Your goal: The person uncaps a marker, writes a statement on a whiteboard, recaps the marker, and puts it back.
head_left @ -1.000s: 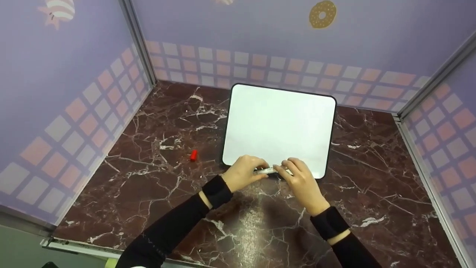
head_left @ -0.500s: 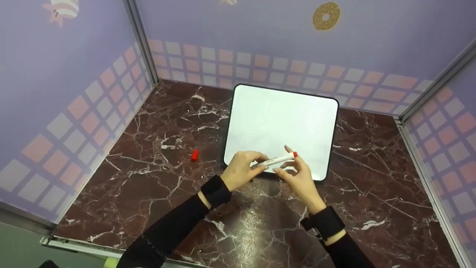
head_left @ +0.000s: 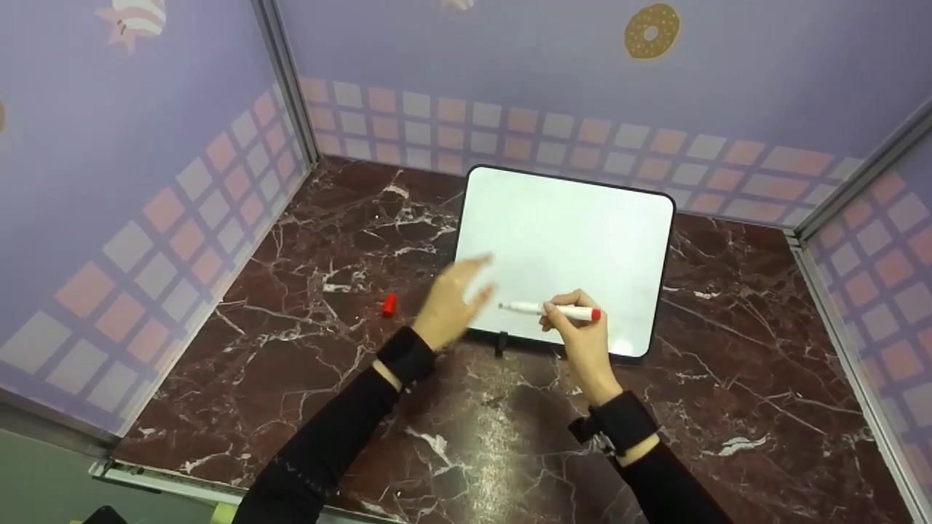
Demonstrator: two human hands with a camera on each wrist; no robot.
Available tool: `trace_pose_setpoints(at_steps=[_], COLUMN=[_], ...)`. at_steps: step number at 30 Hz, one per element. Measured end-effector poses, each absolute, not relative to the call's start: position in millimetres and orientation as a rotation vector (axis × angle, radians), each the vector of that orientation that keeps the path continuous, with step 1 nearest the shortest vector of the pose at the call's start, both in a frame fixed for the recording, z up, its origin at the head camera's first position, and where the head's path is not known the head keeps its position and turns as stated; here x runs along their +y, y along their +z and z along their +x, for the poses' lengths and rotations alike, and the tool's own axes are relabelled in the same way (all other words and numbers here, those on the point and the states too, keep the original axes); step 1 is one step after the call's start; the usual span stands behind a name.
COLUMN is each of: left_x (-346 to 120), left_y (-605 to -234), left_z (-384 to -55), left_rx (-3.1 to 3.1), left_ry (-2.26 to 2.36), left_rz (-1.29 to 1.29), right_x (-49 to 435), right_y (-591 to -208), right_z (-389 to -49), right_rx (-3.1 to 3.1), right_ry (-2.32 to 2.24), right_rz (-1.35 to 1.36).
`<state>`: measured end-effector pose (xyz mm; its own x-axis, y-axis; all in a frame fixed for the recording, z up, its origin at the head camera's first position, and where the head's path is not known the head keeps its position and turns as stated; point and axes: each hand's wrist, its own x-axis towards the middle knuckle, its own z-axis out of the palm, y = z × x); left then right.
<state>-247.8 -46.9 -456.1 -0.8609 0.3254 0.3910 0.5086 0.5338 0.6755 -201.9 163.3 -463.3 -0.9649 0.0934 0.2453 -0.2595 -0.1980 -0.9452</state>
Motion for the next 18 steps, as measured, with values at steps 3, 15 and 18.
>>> trace_pose_setpoints(at_steps=[3,15,18], left_x=[-65,-81,-82], left_y=[-467,-500,-500], left_z=[-272,-303,-308], left_rx=[-2.544,-2.555,-2.562], left_ry=[-1.276,-1.638,-1.576], left_rz=[-0.47,-0.198,-0.214], right_x=[160,128,122], right_y=[-458,-433,-421], right_z=[-216,-289,-291], right_rx=[-1.803,-1.991,-1.992], right_ry=[2.187,1.818,1.826], right_rz=[0.227,0.259,0.268])
